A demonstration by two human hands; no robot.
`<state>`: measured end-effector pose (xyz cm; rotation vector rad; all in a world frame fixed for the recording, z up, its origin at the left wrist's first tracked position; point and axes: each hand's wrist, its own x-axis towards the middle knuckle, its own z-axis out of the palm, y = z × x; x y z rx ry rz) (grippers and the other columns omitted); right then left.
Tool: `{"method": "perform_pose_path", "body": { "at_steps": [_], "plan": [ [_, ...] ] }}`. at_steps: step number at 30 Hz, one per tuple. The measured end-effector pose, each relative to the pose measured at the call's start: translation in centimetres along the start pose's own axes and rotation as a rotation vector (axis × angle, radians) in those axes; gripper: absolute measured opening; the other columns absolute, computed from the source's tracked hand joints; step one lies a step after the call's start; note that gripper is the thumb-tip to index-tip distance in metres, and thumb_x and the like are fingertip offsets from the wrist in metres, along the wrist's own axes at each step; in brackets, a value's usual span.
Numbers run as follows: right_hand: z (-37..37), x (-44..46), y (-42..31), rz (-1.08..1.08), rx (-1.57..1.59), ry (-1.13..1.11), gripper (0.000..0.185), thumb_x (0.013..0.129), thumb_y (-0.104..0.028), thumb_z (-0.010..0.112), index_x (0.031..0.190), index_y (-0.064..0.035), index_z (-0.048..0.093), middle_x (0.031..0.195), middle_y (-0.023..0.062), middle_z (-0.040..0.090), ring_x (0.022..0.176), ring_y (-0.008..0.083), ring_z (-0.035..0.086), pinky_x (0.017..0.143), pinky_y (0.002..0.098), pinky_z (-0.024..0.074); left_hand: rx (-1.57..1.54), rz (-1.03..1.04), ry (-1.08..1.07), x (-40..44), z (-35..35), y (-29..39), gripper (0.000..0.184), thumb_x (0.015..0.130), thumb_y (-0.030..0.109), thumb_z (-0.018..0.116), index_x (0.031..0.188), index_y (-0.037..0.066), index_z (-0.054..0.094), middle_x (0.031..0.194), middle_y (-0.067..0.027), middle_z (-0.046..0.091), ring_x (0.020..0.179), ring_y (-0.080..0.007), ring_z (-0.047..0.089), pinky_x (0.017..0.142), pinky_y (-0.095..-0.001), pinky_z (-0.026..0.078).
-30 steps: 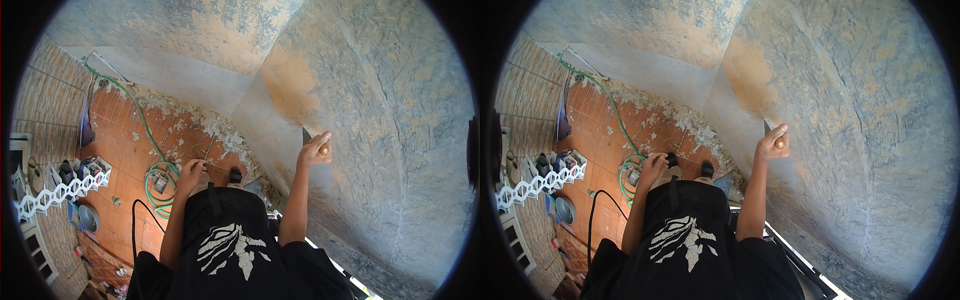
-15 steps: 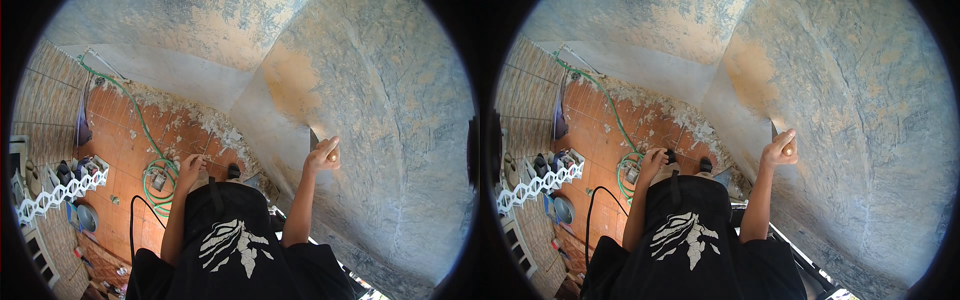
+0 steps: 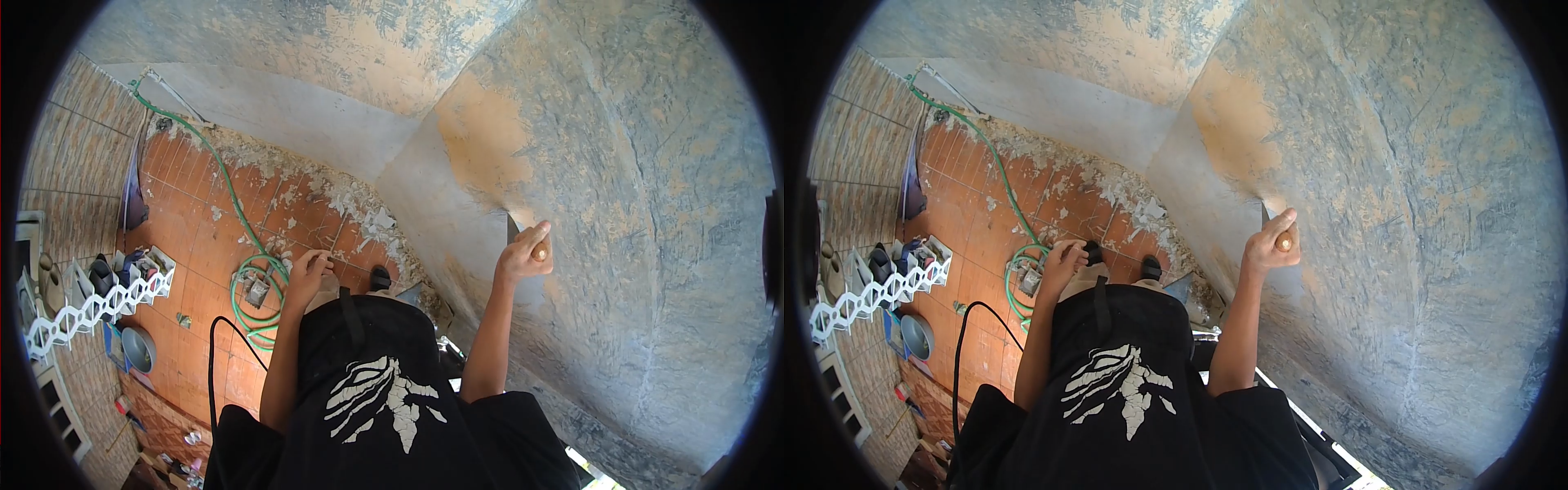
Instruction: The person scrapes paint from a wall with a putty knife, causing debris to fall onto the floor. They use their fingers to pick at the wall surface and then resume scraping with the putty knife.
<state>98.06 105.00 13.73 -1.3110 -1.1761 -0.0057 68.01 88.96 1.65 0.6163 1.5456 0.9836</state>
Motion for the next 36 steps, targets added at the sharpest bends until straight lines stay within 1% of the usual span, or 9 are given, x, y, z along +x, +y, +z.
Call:
{"method": "perform_pose_path", "body": {
  "at_steps": [5, 14, 20, 22, 25, 27, 30, 34, 36],
  "plan": [
    [-0.6, 0.7, -1.0, 0.017, 0.043, 0.003, 0.050, 0.094, -0.012, 0.052, 0.048, -0.0078, 0.032, 0.041, -0.0018, 0.033, 0.038, 0.0054, 0.026, 0.036, 0.0243, 0.0164, 0.013, -0.020, -0.007, 0.1, 0.3, 0.7, 0.026, 0.095, 0.019, 0.048, 0.110, 0.000, 0.058, 0.087, -0.0072, 0.064, 0.076, -0.0123, 0.061, 0.065, -0.0228, 0.046],
    [-0.1, 0.8, 0.7, -0.143, -0.100, -0.003, 0.050, 0.092, -0.008, 0.054, 0.047, -0.0070, 0.031, 0.040, -0.0018, 0.031, 0.037, 0.0071, 0.023, 0.036, 0.0263, 0.0164, 0.057, 0.012, -0.027, 1.3, 0.6, 0.8, 0.027, 0.095, 0.019, 0.047, 0.110, 0.000, 0.058, 0.088, -0.0062, 0.064, 0.077, -0.0113, 0.061, 0.066, -0.0232, 0.046],
    [1.4, -1.7, 3.5, -0.297, -0.269, -0.195, 0.049, 0.090, -0.007, 0.055, 0.046, -0.0066, 0.033, 0.038, 0.0019, 0.028, 0.034, 0.0095, 0.021, 0.034, 0.0293, 0.0169, 0.031, 0.019, -0.001, 1.1, 0.6, 1.7, 0.026, 0.094, 0.016, 0.049, 0.109, -0.003, 0.059, 0.086, -0.0085, 0.064, 0.076, -0.0142, 0.061, 0.070, -0.0270, 0.049],
    [1.1, -2.2, 4.3, -0.304, -0.273, -0.237, 0.049, 0.091, -0.008, 0.054, 0.046, -0.0065, 0.034, 0.037, 0.0008, 0.030, 0.033, 0.0083, 0.024, 0.033, 0.0287, 0.0173, 0.029, 0.022, 0.007, 0.9, 0.5, 1.2, 0.026, 0.094, 0.016, 0.049, 0.109, -0.003, 0.059, 0.086, -0.0085, 0.064, 0.075, -0.0143, 0.061, 0.070, -0.0269, 0.049],
    [-0.2, -1.3, 2.1, -0.156, -0.223, -0.226, 0.050, 0.092, -0.012, 0.052, 0.046, -0.0067, 0.035, 0.037, 0.0003, 0.033, 0.033, 0.0075, 0.027, 0.033, 0.0280, 0.0177, 0.004, 0.025, 0.007, 1.1, -0.3, 0.0, 0.026, 0.094, 0.020, 0.049, 0.109, 0.000, 0.059, 0.086, -0.0061, 0.064, 0.076, -0.0110, 0.061, 0.064, -0.0232, 0.046],
    [-2.1, 0.3, -0.1, -0.064, 0.000, -0.138, 0.050, 0.093, -0.013, 0.051, 0.046, -0.0070, 0.037, 0.037, 0.0002, 0.037, 0.033, 0.0068, 0.030, 0.033, 0.0269, 0.0179, -0.021, -0.036, 0.022, 1.1, -0.2, 0.6, 0.026, 0.094, 0.020, 0.049, 0.109, 0.000, 0.058, 0.086, -0.0063, 0.064, 0.075, -0.0112, 0.061, 0.063, -0.0234, 0.046],
    [-3.2, 1.6, 0.2, -0.116, 0.040, -0.120, 0.051, 0.093, -0.016, 0.050, 0.045, -0.0080, 0.037, 0.037, 0.0007, 0.037, 0.032, 0.0073, 0.030, 0.033, 0.0255, 0.0185, -0.034, -0.043, 0.035, 1.8, 0.1, 1.2, 0.027, 0.094, 0.019, 0.050, 0.107, -0.002, 0.060, 0.085, -0.0087, 0.064, 0.074, -0.0137, 0.061, 0.069, -0.0258, 0.048],
    [-2.8, 0.7, 2.8, -0.235, -0.089, -0.185, 0.051, 0.093, -0.014, 0.049, 0.044, -0.0082, 0.036, 0.036, 0.0006, 0.036, 0.032, 0.0070, 0.031, 0.034, 0.0239, 0.0189, -0.005, 0.003, -0.021, 3.0, 0.7, 1.6, 0.026, 0.093, 0.019, 0.051, 0.107, -0.001, 0.060, 0.085, -0.0085, 0.064, 0.074, -0.0129, 0.061, 0.068, -0.0257, 0.048],
    [-3.6, 0.7, 0.2, -0.218, -0.039, -0.112, 0.052, 0.093, -0.014, 0.048, 0.043, -0.0079, 0.034, 0.036, 0.0005, 0.036, 0.032, 0.0070, 0.032, 0.034, 0.0235, 0.0193, 0.046, 0.056, -0.059, 3.2, 0.8, 2.1, 0.026, 0.094, 0.019, 0.050, 0.107, -0.002, 0.060, 0.084, -0.0084, 0.065, 0.075, -0.0124, 0.061, 0.068, -0.0259, 0.048]
  ]
}}
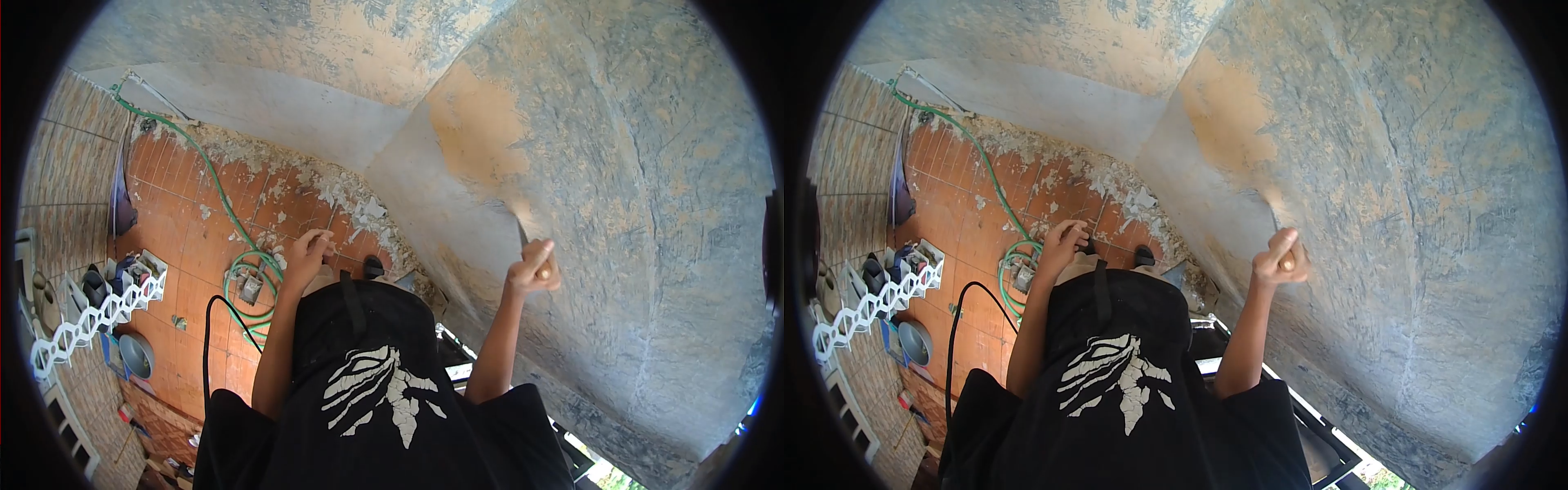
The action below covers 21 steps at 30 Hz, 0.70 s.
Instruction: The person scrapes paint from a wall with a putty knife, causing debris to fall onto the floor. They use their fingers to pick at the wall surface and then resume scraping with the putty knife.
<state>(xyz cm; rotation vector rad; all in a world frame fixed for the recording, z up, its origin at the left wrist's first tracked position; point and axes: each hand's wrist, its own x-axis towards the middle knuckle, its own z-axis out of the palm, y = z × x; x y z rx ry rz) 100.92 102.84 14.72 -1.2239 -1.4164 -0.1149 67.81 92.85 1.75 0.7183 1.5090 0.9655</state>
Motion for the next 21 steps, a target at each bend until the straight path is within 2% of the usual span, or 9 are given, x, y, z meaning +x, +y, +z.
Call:
{"method": "perform_pose_path", "body": {
  "at_steps": [4, 7, 10, 13, 21],
  "plan": [
    [-1.5, 0.8, -0.1, 0.069, 0.031, 0.079, 0.052, 0.093, -0.015, 0.046, 0.043, -0.0063, 0.036, 0.037, 0.0005, 0.037, 0.033, 0.0070, 0.033, 0.034, 0.0238, 0.0197, 0.002, 0.001, -0.018, 0.8, -0.1, -0.4, 0.026, 0.094, 0.017, 0.049, 0.107, -0.002, 0.059, 0.085, -0.0089, 0.065, 0.075, -0.0126, 0.061, 0.069, -0.0264, 0.049],
    [0.2, 0.2, 0.7, 0.042, -0.073, 0.065, 0.050, 0.092, -0.012, 0.048, 0.044, -0.0069, 0.035, 0.036, -0.0003, 0.035, 0.032, 0.0076, 0.031, 0.034, 0.0243, 0.0186, 0.040, -0.018, -0.047, 1.0, -0.4, -0.4, 0.025, 0.094, 0.017, 0.049, 0.106, -0.003, 0.059, 0.085, -0.0089, 0.064, 0.075, -0.0125, 0.061, 0.069, -0.0265, 0.048],
    [-0.3, -0.2, 0.1, -0.011, -0.113, 0.033, 0.050, 0.092, -0.011, 0.048, 0.045, -0.0078, 0.033, 0.036, -0.0006, 0.034, 0.032, 0.0081, 0.030, 0.035, 0.0247, 0.0179, 0.031, 0.030, -0.089, 1.5, -1.0, 0.1, 0.026, 0.095, 0.021, 0.049, 0.110, 0.003, 0.059, 0.088, -0.0055, 0.065, 0.076, -0.0106, 0.061, 0.066, -0.0229, 0.045],
    [-1.2, 0.2, -0.1, 0.001, -0.033, 0.174, 0.051, 0.093, -0.012, 0.048, 0.045, -0.0078, 0.032, 0.038, 0.0000, 0.036, 0.033, 0.0076, 0.030, 0.035, 0.0258, 0.0175, 0.002, -0.013, -0.026, 0.9, -1.1, 0.4, 0.025, 0.095, 0.021, 0.049, 0.110, 0.003, 0.059, 0.088, -0.0061, 0.065, 0.077, -0.0112, 0.062, 0.065, -0.0230, 0.046],
    [0.0, -1.0, 1.1, 0.078, -0.108, 0.118, 0.051, 0.093, -0.015, 0.048, 0.045, -0.0074, 0.033, 0.039, -0.0002, 0.035, 0.035, 0.0065, 0.030, 0.035, 0.0245, 0.0171, 0.041, -0.028, -0.092, 1.1, -0.5, -1.3, 0.025, 0.095, 0.020, 0.048, 0.109, 0.002, 0.058, 0.087, -0.0055, 0.065, 0.076, -0.0114, 0.062, 0.064, -0.0238, 0.045]
  ]
}}
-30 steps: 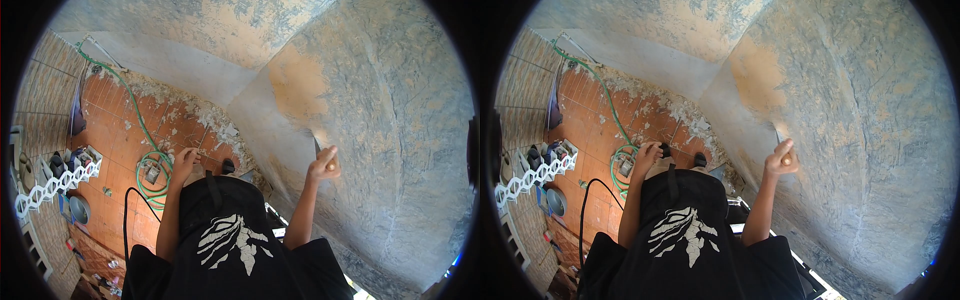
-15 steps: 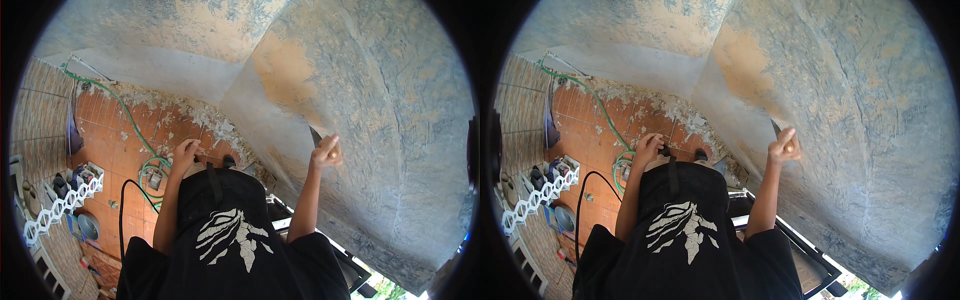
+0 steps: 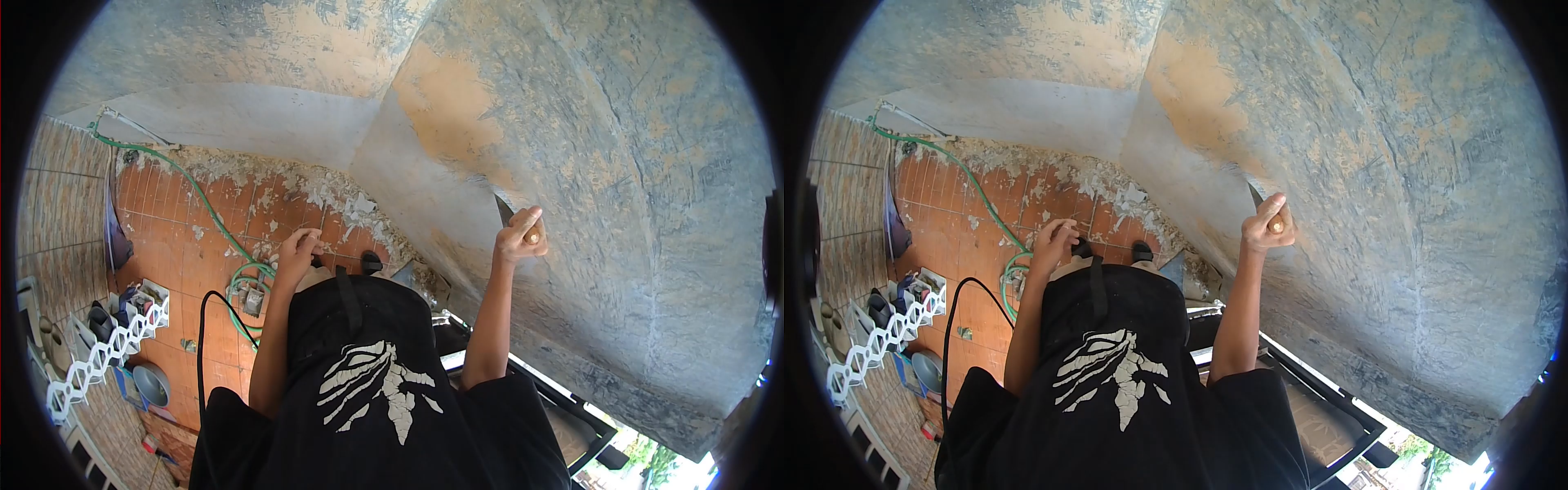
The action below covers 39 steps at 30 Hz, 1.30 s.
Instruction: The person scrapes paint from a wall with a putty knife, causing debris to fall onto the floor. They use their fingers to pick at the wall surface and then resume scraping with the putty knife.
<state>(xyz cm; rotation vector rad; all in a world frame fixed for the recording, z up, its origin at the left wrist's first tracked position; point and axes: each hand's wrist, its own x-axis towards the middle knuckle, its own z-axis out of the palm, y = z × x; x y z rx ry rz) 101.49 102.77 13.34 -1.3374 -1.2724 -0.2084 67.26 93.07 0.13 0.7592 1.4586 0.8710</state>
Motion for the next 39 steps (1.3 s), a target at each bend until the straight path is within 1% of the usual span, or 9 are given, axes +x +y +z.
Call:
{"method": "perform_pose_path", "body": {
  "at_steps": [3, 7, 19, 23, 26, 28, 32, 34, 39],
  "plan": [
    [-1.0, 0.6, -1.9, -0.064, 0.108, 0.047, 0.051, 0.094, -0.015, 0.047, 0.045, -0.0078, 0.033, 0.038, 0.0000, 0.035, 0.034, 0.0064, 0.030, 0.035, 0.0242, 0.0168, 0.013, 0.049, -0.025, -0.2, 0.3, 1.2, 0.025, 0.095, 0.020, 0.048, 0.109, 0.002, 0.058, 0.087, -0.0059, 0.065, 0.075, -0.0116, 0.062, 0.064, -0.0233, 0.045],
    [-1.9, 2.5, -3.1, -0.038, 0.158, 0.075, 0.051, 0.094, -0.014, 0.046, 0.045, -0.0073, 0.033, 0.038, -0.0001, 0.034, 0.035, 0.0064, 0.028, 0.037, 0.0235, 0.0166, -0.050, 0.049, 0.002, -0.2, 0.2, 0.4, 0.026, 0.095, 0.020, 0.048, 0.109, 0.001, 0.058, 0.087, -0.0064, 0.065, 0.075, -0.0115, 0.062, 0.065, -0.0232, 0.046],
    [-1.8, 3.6, -2.1, 0.002, 0.114, 0.082, 0.053, 0.096, -0.020, 0.047, 0.046, -0.0071, 0.036, 0.039, -0.0021, 0.035, 0.037, 0.0051, 0.029, 0.037, 0.0234, 0.0163, 0.057, -0.017, -0.016, -1.1, 1.4, 0.0, 0.027, 0.095, 0.022, 0.048, 0.110, 0.002, 0.059, 0.088, -0.0058, 0.065, 0.077, -0.0116, 0.061, 0.066, -0.0242, 0.046],
    [-1.3, 3.1, -1.1, -0.059, 0.129, 0.064, 0.052, 0.095, -0.019, 0.052, 0.046, -0.0082, 0.036, 0.039, -0.0034, 0.035, 0.037, 0.0055, 0.028, 0.036, 0.0244, 0.0177, 0.036, -0.006, -0.035, -1.1, 2.2, 0.2, 0.026, 0.095, 0.021, 0.047, 0.110, 0.003, 0.059, 0.088, -0.0056, 0.065, 0.077, -0.0115, 0.062, 0.067, -0.0242, 0.046],
    [-0.5, 0.1, 1.3, -0.076, -0.035, -0.063, 0.051, 0.094, -0.018, 0.053, 0.046, -0.0092, 0.035, 0.039, -0.0044, 0.036, 0.035, 0.0061, 0.028, 0.035, 0.0255, 0.0178, -0.002, 0.023, -0.039, -1.9, 2.4, -0.5, 0.027, 0.094, 0.021, 0.049, 0.109, 0.001, 0.059, 0.085, -0.0063, 0.065, 0.074, -0.0118, 0.061, 0.065, -0.0246, 0.046],
    [-0.1, -1.6, 1.1, -0.202, -0.080, -0.064, 0.054, 0.096, -0.021, 0.049, 0.046, -0.0143, 0.028, 0.038, -0.0042, 0.030, 0.032, 0.0059, 0.022, 0.034, 0.0263, 0.0131, -0.037, 0.072, 0.001, -1.4, 2.1, 0.0, 0.027, 0.093, 0.021, 0.051, 0.107, -0.001, 0.060, 0.082, -0.0072, 0.064, 0.072, -0.0121, 0.061, 0.064, -0.0250, 0.047],
    [-1.8, 0.0, -0.9, -0.092, 0.032, -0.015, 0.055, 0.096, -0.022, 0.049, 0.046, -0.0138, 0.026, 0.038, -0.0041, 0.029, 0.032, 0.0065, 0.022, 0.033, 0.0274, 0.0123, -0.069, 0.025, 0.091, -2.6, 0.3, -1.4, 0.027, 0.094, 0.021, 0.051, 0.108, -0.001, 0.059, 0.083, -0.0076, 0.064, 0.073, -0.0134, 0.061, 0.066, -0.0255, 0.047],
    [-2.5, 1.7, -2.2, 0.060, 0.263, 0.033, 0.055, 0.095, -0.021, 0.049, 0.046, -0.0119, 0.027, 0.039, -0.0034, 0.031, 0.033, 0.0058, 0.024, 0.035, 0.0247, 0.0137, -0.060, -0.004, 0.110, -3.0, 0.0, -2.1, 0.027, 0.094, 0.021, 0.051, 0.108, -0.001, 0.059, 0.084, -0.0076, 0.064, 0.073, -0.0137, 0.061, 0.067, -0.0256, 0.047],
    [-2.9, 2.1, -1.5, 0.101, 0.374, 0.058, 0.055, 0.096, -0.021, 0.047, 0.047, -0.0131, 0.023, 0.040, -0.0041, 0.025, 0.035, 0.0049, 0.022, 0.035, 0.0247, 0.0119, -0.081, -0.038, 0.124, -2.5, 0.0, -1.4, 0.027, 0.093, 0.022, 0.051, 0.109, 0.001, 0.059, 0.085, -0.0072, 0.064, 0.075, -0.0135, 0.061, 0.067, -0.0258, 0.047]
  ]
}}
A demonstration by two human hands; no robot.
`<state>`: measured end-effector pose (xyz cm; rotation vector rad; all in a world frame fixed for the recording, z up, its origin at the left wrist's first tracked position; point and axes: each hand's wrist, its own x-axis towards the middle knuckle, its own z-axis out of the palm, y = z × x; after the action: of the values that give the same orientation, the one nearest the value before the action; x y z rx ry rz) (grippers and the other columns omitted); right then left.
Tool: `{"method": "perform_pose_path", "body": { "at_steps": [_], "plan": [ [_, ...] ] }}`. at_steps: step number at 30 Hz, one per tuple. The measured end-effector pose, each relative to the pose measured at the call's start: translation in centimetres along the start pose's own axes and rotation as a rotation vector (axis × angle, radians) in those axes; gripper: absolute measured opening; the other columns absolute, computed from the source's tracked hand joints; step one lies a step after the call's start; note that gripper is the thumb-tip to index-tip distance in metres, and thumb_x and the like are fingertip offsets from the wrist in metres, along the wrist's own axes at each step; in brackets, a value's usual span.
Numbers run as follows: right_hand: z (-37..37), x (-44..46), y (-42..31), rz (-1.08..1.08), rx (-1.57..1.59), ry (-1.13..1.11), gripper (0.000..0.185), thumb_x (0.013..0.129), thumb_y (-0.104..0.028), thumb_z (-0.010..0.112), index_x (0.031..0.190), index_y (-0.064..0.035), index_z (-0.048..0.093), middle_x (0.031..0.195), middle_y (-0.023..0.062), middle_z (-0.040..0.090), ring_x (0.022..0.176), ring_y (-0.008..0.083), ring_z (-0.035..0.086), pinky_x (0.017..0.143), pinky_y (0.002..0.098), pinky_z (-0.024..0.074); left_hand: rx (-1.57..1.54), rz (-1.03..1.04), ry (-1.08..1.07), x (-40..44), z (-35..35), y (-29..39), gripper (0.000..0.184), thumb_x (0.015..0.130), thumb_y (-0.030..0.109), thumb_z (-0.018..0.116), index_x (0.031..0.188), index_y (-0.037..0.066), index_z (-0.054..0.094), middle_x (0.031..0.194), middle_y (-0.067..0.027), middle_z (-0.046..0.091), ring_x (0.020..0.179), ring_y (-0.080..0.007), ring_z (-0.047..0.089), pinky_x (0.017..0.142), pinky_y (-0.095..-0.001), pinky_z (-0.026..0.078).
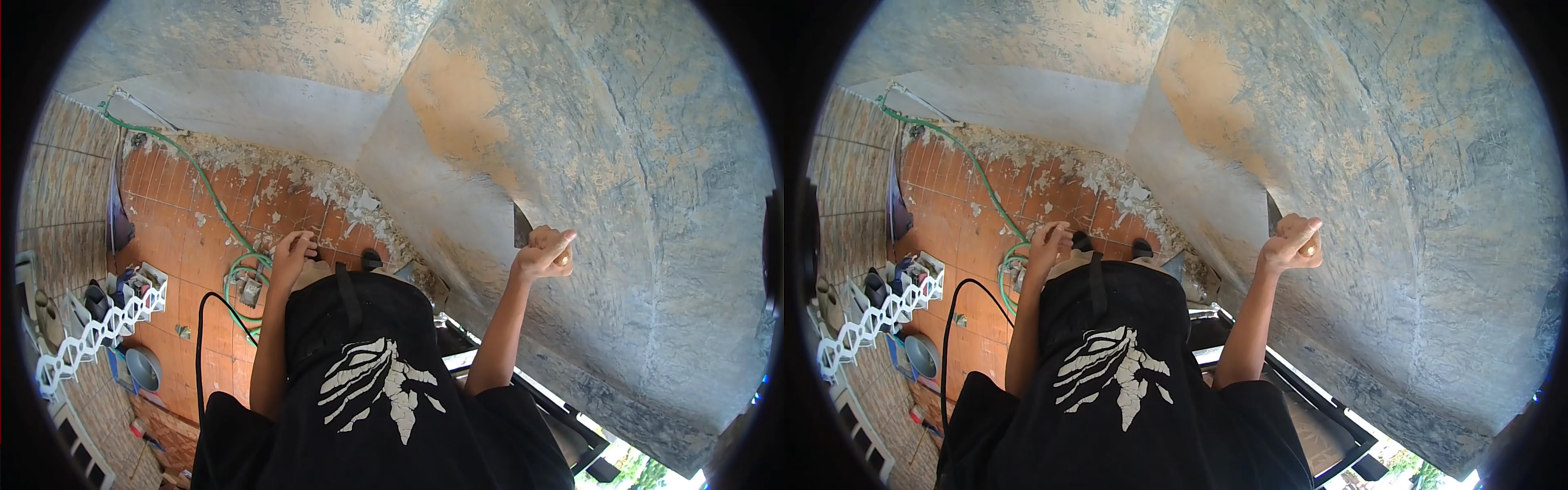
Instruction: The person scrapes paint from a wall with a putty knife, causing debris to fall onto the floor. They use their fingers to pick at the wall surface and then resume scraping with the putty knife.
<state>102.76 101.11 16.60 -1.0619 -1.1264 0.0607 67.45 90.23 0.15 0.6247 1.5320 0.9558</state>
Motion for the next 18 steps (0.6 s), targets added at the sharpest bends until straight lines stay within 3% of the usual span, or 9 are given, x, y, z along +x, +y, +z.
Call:
{"method": "perform_pose_path", "body": {
  "at_steps": [2, 9, 11, 18],
  "plan": [
    [0.2, 0.2, -0.5, 0.062, 0.133, 0.054, 0.055, 0.097, -0.021, 0.047, 0.048, -0.0134, 0.023, 0.041, -0.0043, 0.024, 0.035, 0.0051, 0.022, 0.035, 0.0249, 0.0121, 0.024, -0.001, -0.012, 0.3, 0.6, 1.1, 0.028, 0.093, 0.022, 0.051, 0.109, 0.000, 0.059, 0.085, -0.0074, 0.064, 0.075, -0.0133, 0.061, 0.067, -0.0255, 0.047],
    [0.3, 0.8, -0.1, 0.091, 0.092, 0.088, 0.055, 0.097, -0.022, 0.047, 0.048, -0.0137, 0.021, 0.041, -0.0046, 0.023, 0.035, 0.0055, 0.022, 0.035, 0.0257, 0.0119, 0.057, 0.050, -0.110, 2.0, 1.7, 0.7, 0.029, 0.095, 0.021, 0.048, 0.111, -0.001, 0.058, 0.088, -0.0090, 0.065, 0.077, -0.0148, 0.063, 0.070, -0.0265, 0.049],
    [0.5, 0.6, 0.3, 0.134, 0.048, 0.118, 0.058, 0.095, -0.029, 0.050, 0.047, -0.0148, 0.022, 0.041, -0.0040, 0.023, 0.034, 0.0067, 0.022, 0.034, 0.0251, 0.0130, 0.067, 0.048, -0.116, 2.3, 2.0, 0.8, 0.028, 0.095, 0.021, 0.048, 0.111, -0.001, 0.058, 0.087, -0.0086, 0.065, 0.077, -0.0147, 0.063, 0.069, -0.0266, 0.049],
    [0.7, 0.4, 0.7, 0.057, 0.088, 0.159, 0.058, 0.095, -0.027, 0.050, 0.048, -0.0158, 0.019, 0.040, -0.0044, 0.023, 0.035, 0.0059, 0.020, 0.034, 0.0251, 0.0115, 0.073, 0.018, -0.093, 2.0, 2.1, 1.5, 0.028, 0.095, 0.021, 0.048, 0.110, 0.000, 0.058, 0.087, -0.0083, 0.065, 0.076, -0.0149, 0.063, 0.069, -0.0263, 0.049]
  ]
}}
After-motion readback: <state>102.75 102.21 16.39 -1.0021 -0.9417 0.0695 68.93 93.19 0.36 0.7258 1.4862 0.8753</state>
